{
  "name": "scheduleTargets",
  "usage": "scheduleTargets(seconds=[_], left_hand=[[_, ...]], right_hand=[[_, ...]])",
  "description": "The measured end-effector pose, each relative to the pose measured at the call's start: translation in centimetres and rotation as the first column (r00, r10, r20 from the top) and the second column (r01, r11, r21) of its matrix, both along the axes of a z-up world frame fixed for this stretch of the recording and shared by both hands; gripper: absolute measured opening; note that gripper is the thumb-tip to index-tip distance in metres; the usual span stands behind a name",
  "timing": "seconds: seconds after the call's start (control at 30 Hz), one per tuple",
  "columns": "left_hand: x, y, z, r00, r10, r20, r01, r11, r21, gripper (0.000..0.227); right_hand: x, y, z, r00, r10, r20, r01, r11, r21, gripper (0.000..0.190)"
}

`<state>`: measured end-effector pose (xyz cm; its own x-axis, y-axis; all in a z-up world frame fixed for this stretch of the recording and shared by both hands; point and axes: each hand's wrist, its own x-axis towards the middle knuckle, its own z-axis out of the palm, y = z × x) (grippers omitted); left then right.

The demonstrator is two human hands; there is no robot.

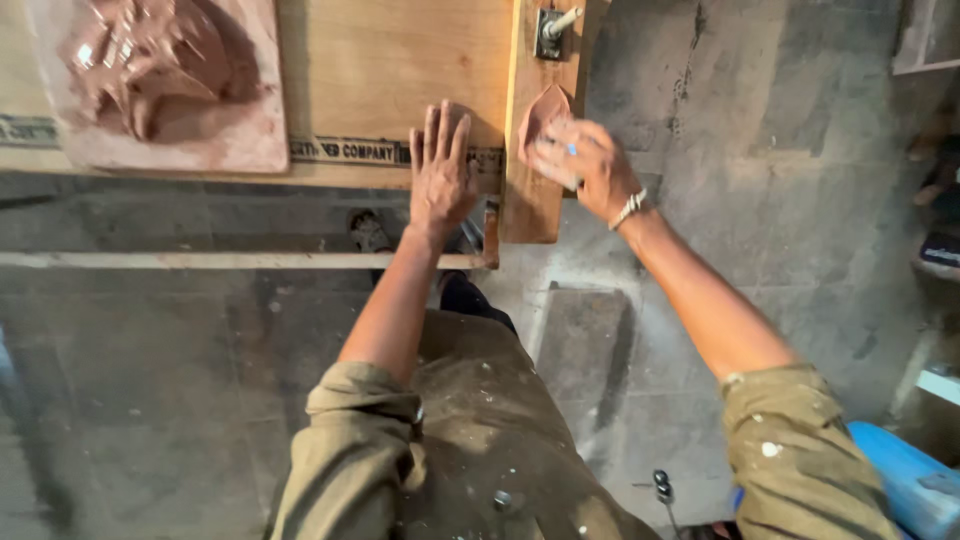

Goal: The person applies a reddish-brown putty to a wooden board using a small rectangular tool. They repeatedly scoop putty from a pile on the board and spread it over the surface, smoothing the edges and filling gaps.

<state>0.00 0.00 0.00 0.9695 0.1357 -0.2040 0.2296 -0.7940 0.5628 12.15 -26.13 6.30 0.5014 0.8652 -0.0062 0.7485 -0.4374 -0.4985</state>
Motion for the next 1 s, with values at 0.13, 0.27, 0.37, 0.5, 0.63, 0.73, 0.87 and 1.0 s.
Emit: scheduleTargets(seconds=[0.13,0.27,0.37,0.5,0.63,0.73,0.87,1.0], left_hand=[[0.3,0.3,2.0,0.999,-0.034,-0.038,0.033,0.999,-0.015,0.075],[0.8,0.6,2.9,1.0,-0.009,-0.017,0.008,1.0,-0.029,0.074],[0.2,0.1,2.6,1.0,-0.007,-0.001,0.007,1.0,-0.013,0.074],[0.2,-0.2,2.1,0.998,0.006,0.055,-0.007,1.0,0.019,0.071],[0.3,0.2,2.4,1.0,0.021,0.014,-0.021,0.999,-0.029,0.073],[0.0,-0.2,2.8,0.999,0.015,0.03,-0.014,1.0,-0.018,0.073],[0.5,0.0,2.6,0.999,0.022,0.032,-0.023,1.0,0.006,0.074],[0.2,-0.1,2.1,0.999,0.028,0.042,-0.028,1.0,-0.007,0.072]], right_hand=[[-5.4,-1.9,4.8,0.986,0.1,0.133,-0.077,0.983,-0.168,0.049],[-1.7,0.9,7.1,0.937,0.185,0.296,-0.076,0.936,-0.344,0.041],[4.9,4.1,5.6,0.958,0.005,0.286,0.084,0.951,-0.297,0.02],[5.6,5.7,4.3,0.98,-0.018,0.201,0.072,0.963,-0.261,0.014],[-4.4,2.1,7.1,0.982,0.08,0.171,-0.018,0.941,-0.339,0.024],[-5.5,1.3,8.7,0.999,0.046,0.016,-0.041,0.969,-0.244,0.033],[2.4,4.6,6.4,0.964,0.065,0.257,0.04,0.923,-0.382,0.014],[6.2,7.6,3.4,0.975,-0.106,0.194,0.126,0.988,-0.092,0.018]])
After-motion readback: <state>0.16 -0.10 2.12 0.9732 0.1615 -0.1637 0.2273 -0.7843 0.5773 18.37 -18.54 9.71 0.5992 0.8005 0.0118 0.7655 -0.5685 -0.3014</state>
